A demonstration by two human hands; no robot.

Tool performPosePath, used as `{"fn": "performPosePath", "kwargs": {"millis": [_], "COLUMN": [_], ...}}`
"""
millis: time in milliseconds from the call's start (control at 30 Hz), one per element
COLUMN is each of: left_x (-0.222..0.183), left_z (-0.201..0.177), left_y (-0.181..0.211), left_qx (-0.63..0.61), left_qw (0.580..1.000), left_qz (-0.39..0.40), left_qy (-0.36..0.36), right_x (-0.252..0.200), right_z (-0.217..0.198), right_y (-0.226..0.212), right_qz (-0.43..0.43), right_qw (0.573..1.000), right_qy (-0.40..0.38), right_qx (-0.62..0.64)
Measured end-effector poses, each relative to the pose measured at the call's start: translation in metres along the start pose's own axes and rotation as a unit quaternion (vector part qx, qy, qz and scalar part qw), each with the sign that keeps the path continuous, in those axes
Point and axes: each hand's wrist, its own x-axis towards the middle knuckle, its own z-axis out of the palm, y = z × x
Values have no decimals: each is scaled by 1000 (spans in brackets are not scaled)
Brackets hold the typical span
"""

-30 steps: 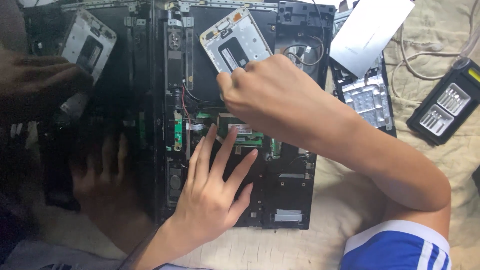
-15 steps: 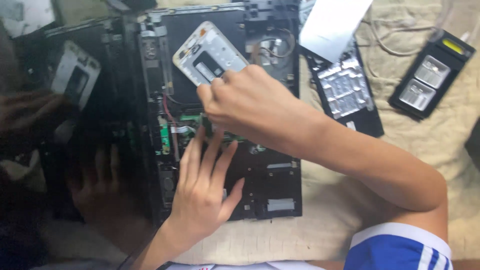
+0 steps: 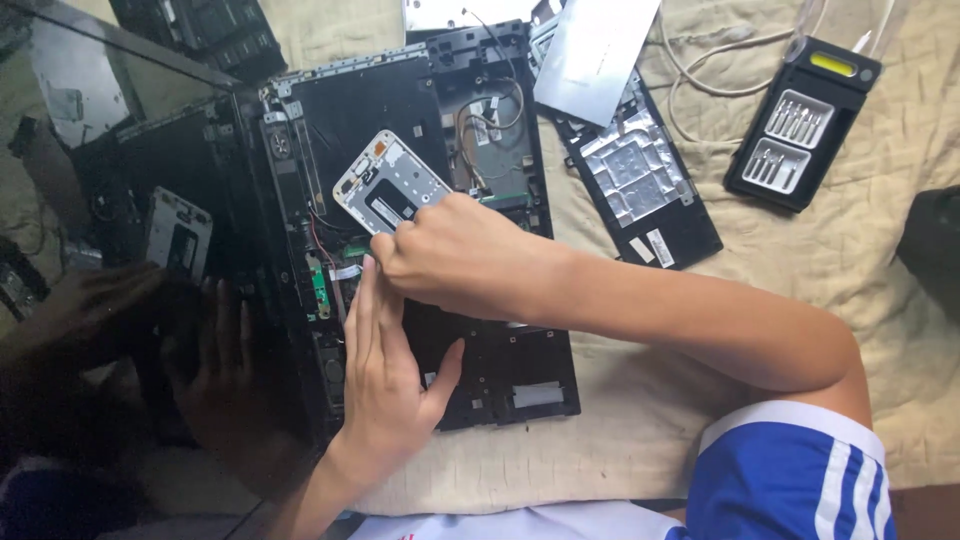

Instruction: The person is disassembling a laptop and a smartphone, handling internal components like the battery and frame.

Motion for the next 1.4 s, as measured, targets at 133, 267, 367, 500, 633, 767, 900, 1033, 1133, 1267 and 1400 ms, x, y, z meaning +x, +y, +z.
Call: {"fn": "performPosePath", "kwargs": {"millis": [133,267,367,500,633,767,900,1033,1133,1267,1400], "left_x": [0,7,16,23,29,37,33,31,30,35,33], "left_z": [1,3,-2,0,3,-2,-3,-7,-9,-13,-13], "left_y": [5,15,21,22,20,17,6,4,5,7,5], "left_qx": [4,-11,-30,-23,31,11,-50,-86,-97,-101,-116], "left_qw": [1000,997,993,989,988,989,987,983,981,977,973], "left_qz": [-26,-67,-100,-127,-119,-88,-97,-105,-112,-100,-101], "left_qy": [-6,28,57,74,92,116,121,127,128,156,175], "right_x": [0,0,2,1,3,1,4,6,8,11,11], "right_z": [5,5,2,-9,-13,-24,-26,-24,-27,-32,-35], "right_y": [-1,3,7,11,14,14,13,11,8,4,0], "right_qz": [4,-3,-7,-21,-21,-13,-27,-39,-46,-45,-41], "right_qw": [1000,1000,1000,1000,998,998,996,995,992,985,981], "right_qy": [19,25,23,-8,-51,-61,-81,-84,-79,-80,-89], "right_qx": [4,11,10,-4,9,-14,-30,-35,-85,-144,-166]}}
